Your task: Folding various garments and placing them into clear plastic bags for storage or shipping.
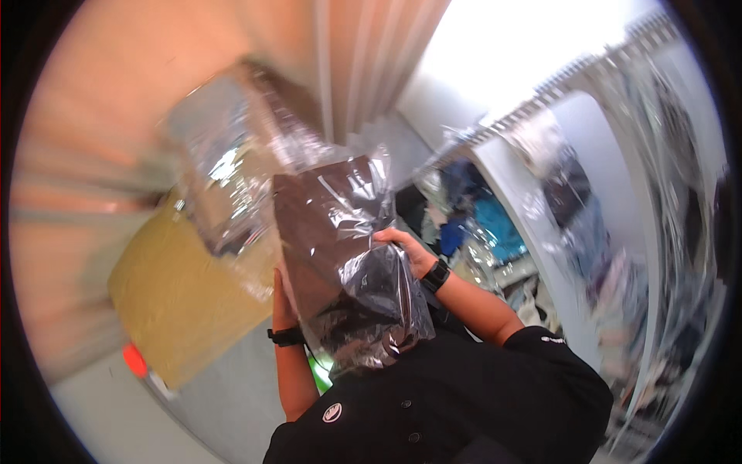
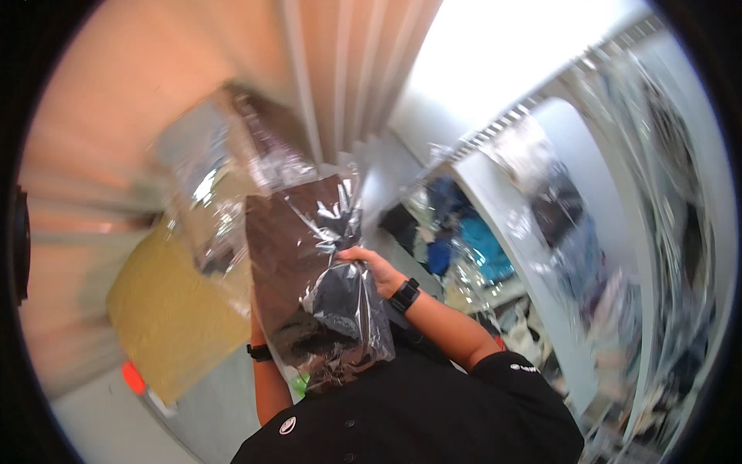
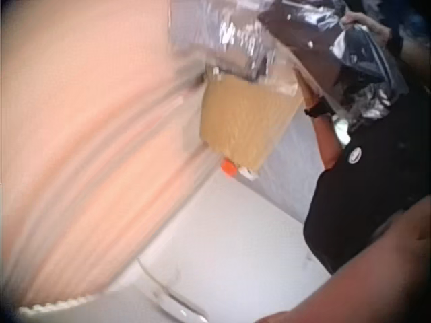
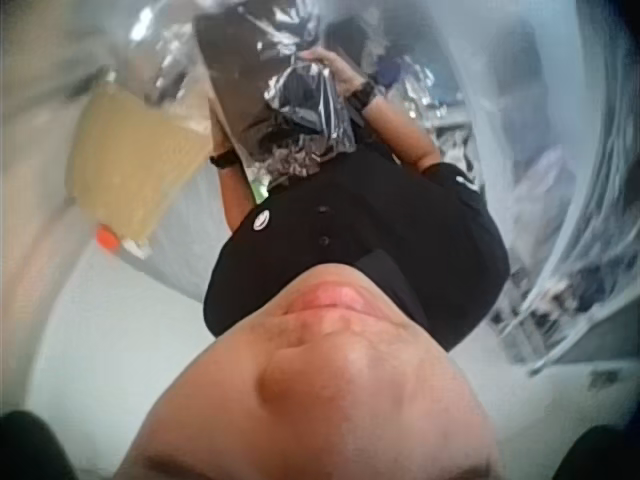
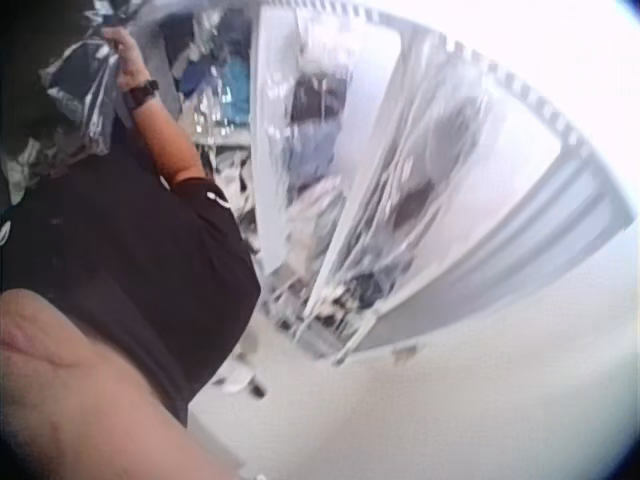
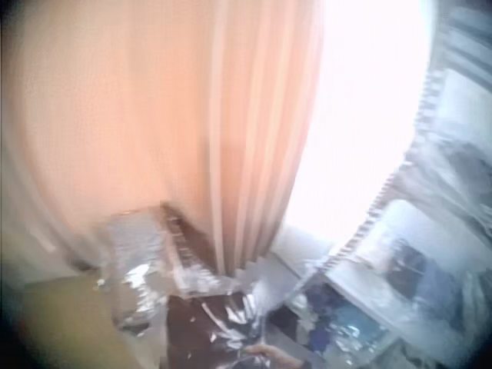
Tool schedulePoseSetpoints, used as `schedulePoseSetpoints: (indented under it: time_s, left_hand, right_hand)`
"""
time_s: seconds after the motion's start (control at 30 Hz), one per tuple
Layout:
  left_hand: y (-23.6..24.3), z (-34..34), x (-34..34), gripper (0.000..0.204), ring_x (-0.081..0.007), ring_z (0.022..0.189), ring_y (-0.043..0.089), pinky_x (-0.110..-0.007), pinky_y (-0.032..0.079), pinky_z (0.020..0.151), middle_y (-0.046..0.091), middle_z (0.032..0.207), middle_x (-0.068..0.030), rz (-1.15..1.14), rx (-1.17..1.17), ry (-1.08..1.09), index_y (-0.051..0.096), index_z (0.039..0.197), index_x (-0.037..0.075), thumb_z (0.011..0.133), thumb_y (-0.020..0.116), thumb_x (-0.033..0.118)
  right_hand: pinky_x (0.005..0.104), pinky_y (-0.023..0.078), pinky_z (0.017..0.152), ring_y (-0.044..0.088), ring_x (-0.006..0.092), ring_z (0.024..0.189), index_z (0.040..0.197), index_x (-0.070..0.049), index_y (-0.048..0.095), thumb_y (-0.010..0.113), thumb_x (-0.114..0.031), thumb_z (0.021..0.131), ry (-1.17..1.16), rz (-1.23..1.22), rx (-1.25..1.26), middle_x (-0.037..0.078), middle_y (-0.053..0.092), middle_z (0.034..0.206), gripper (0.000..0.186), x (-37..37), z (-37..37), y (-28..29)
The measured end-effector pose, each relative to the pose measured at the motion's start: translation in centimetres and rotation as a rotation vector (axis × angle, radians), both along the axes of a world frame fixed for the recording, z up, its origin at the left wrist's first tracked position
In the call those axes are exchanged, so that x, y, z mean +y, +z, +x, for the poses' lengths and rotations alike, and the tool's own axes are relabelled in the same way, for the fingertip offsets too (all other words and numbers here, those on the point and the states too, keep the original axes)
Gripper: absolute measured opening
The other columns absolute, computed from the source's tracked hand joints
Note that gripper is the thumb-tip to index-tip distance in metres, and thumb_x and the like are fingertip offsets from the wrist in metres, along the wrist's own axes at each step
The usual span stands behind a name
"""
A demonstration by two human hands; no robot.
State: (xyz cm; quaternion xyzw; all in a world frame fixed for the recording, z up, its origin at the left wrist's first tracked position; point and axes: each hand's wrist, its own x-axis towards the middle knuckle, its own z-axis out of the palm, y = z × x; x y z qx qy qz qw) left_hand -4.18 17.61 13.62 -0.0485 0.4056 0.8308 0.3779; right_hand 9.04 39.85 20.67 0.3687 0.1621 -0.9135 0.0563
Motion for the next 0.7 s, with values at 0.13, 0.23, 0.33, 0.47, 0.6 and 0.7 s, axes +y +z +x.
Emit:
schedulePoseSetpoints:
  time_s: [0.13, 0.23, 0.33, 0.47, 0.6, 0.7]
  left_hand:
    - [0.0, 2.6, 8.7, 0.047, -0.018, 0.104, 0.052, -0.035, 0.045, 0.087, 0.052, 0.118, -0.0092, 0.141, -0.058, -0.468, 0.041, 0.128, 0.003, 0.094, 0.047, 0.035]
    - [0.9, 6.0, 12.6, 0.045, -0.0163, 0.101, 0.053, -0.033, 0.046, 0.085, 0.052, 0.116, -0.0072, 0.213, -0.097, -0.731, 0.041, 0.127, 0.003, 0.094, 0.047, 0.033]
    - [4.3, 9.2, 17.7, 0.045, -0.0116, 0.096, 0.051, -0.028, 0.046, 0.081, 0.053, 0.11, -0.0039, 0.217, 0.002, -0.979, 0.04, 0.128, 0.002, 0.091, 0.052, 0.025]
    - [10.0, 15.4, 28.6, 0.045, -0.0085, 0.087, 0.053, -0.025, 0.046, 0.074, 0.057, 0.099, -0.0046, 0.204, 0.35, -1.024, 0.041, 0.127, 0.0, 0.088, 0.056, 0.018]
    - [14.0, 17.2, 41.8, 0.047, -0.0135, 0.089, 0.055, -0.026, 0.046, 0.075, 0.059, 0.103, -0.0078, 0.372, 0.622, -1.065, 0.046, 0.124, -0.003, 0.086, 0.059, 0.021]
    - [16.9, 18.0, 53.3, 0.049, -0.021, 0.089, 0.058, -0.03, 0.045, 0.081, 0.062, 0.101, -0.0136, -0.254, 1.158, -1.065, 0.05, 0.12, -0.005, 0.082, 0.06, 0.024]
  right_hand:
    - [0.0213, 0.038, 0.048, 0.044, 0.0038, 0.048, 0.066, -0.013, 0.049, 0.053, -0.018, 0.089, -0.216, 0.078, 0.034, -0.006, 0.047, 0.058, 0.024, 1.5, 6.6, 1.0]
    - [0.022, 0.037, 0.049, 0.044, 0.004, 0.051, 0.066, -0.014, 0.049, 0.053, -0.018, 0.088, -0.412, 0.14, 0.013, -0.006, 0.047, 0.06, 0.022, 3.2, 14.1, 0.4]
    - [0.0219, 0.038, 0.051, 0.047, 0.0056, 0.057, 0.07, -0.013, 0.051, 0.055, -0.019, 0.085, -0.706, 0.297, -0.286, -0.005, 0.048, 0.064, 0.017, 4.5, 19.6, 3.4]
    - [0.0246, 0.047, 0.067, 0.06, 0.0128, 0.076, 0.091, -0.004, 0.06, 0.058, -0.022, 0.082, -0.827, 0.827, -0.005, 0.004, 0.063, 0.085, 0.02, 9.6, 31.6, 3.8]
    - [0.0296, 0.045, 0.083, 0.059, 0.017, 0.093, 0.095, -0.005, 0.06, 0.064, -0.018, 0.078, -0.646, 2.069, -0.391, 0.007, 0.062, 0.095, 0.021, 18.1, 33.9, 8.3]
    - [0.03, 0.046, 0.076, 0.059, 0.0177, 0.088, 0.087, -0.005, 0.061, 0.064, -0.019, 0.077, -0.925, 0.947, -0.307, 0.006, 0.063, 0.09, 0.018, 25.9, 40.8, 8.5]
